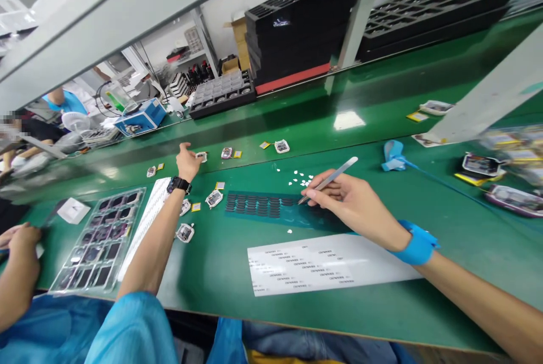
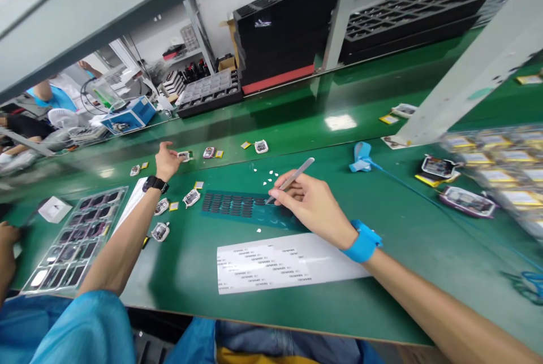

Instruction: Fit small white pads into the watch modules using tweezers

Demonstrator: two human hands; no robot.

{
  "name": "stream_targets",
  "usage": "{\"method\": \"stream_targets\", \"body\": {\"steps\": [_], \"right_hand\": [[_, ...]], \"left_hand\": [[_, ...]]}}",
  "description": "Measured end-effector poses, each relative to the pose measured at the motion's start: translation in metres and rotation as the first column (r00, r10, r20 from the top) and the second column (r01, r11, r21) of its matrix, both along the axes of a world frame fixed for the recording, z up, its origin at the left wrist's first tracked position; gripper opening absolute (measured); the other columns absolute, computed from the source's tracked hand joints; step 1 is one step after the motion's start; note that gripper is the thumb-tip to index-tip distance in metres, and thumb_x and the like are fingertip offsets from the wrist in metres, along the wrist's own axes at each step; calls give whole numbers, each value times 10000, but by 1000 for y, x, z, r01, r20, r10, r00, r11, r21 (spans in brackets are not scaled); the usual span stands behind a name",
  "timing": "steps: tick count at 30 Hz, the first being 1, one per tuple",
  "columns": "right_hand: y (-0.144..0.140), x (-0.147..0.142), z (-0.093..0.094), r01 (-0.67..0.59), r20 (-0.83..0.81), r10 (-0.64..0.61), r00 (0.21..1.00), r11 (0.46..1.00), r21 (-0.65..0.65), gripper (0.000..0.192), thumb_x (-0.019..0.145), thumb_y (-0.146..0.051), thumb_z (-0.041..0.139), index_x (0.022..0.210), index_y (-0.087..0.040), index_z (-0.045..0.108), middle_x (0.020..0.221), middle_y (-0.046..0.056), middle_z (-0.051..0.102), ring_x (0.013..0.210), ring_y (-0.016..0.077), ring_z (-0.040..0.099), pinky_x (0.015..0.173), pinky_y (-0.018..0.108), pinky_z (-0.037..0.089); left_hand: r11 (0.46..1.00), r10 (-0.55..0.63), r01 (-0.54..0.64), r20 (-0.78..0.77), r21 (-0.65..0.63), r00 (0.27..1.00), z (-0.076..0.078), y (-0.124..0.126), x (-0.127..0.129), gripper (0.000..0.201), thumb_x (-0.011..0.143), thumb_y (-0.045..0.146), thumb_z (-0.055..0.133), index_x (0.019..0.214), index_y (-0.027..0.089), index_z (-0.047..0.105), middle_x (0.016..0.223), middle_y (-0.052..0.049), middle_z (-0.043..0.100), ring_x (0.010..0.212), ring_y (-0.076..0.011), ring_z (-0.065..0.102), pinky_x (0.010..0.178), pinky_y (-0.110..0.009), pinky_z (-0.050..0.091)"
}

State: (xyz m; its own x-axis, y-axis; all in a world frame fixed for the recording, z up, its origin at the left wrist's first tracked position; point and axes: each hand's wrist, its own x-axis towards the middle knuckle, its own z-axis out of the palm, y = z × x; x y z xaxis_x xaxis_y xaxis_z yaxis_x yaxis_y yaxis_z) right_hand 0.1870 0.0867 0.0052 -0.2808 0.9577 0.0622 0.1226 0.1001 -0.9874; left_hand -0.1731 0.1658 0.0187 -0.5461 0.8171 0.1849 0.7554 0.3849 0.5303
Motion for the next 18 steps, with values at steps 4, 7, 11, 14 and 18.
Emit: {"method": "stream_targets", "body": {"steps": [4,7,11,14,18], "right_hand": [[1,3,4,16,-29,-15,999,1000,20,442,694,-581,756,806,-185,593,737,78,720,651,223,703,573,336,565],[1,3,6,27,-65,-26,998,999,21,421,703,-562,758,818,-193,591,751,70,722,683,222,711,596,334,571],[1,3,4,37,-103,-30,994,997,64,375,741,-549,726,833,-210,595,781,50,722,748,220,714,709,364,582],[3,4,1,61,-81,-53,995,993,97,338,782,-536,683,843,-214,601,769,38,706,759,214,695,740,365,564],[6,6,-3,69,43,-75,996,989,133,250,878,-445,549,888,-206,623,784,39,686,740,201,656,690,337,523]], "left_hand": [[979,-190,178,129,96,973,13,-29,40,556,751,172,667,1243,188,411,950,-19,661,770,-125,659,767,-260,509],[906,-419,280,577,318,701,24,-59,79,664,696,103,669,1275,206,360,865,7,662,753,-125,662,744,-266,519],[944,-288,192,954,269,78,27,-93,125,325,688,95,693,985,153,576,817,-13,677,746,-106,651,775,-237,523],[972,-153,151,975,177,-158,20,-106,143,99,738,103,654,812,148,608,733,0,651,724,-96,653,726,-202,525],[976,-135,158,985,151,-112,11,-116,147,145,723,100,669,827,164,592,727,6,681,730,-119,691,662,-198,518]]}}
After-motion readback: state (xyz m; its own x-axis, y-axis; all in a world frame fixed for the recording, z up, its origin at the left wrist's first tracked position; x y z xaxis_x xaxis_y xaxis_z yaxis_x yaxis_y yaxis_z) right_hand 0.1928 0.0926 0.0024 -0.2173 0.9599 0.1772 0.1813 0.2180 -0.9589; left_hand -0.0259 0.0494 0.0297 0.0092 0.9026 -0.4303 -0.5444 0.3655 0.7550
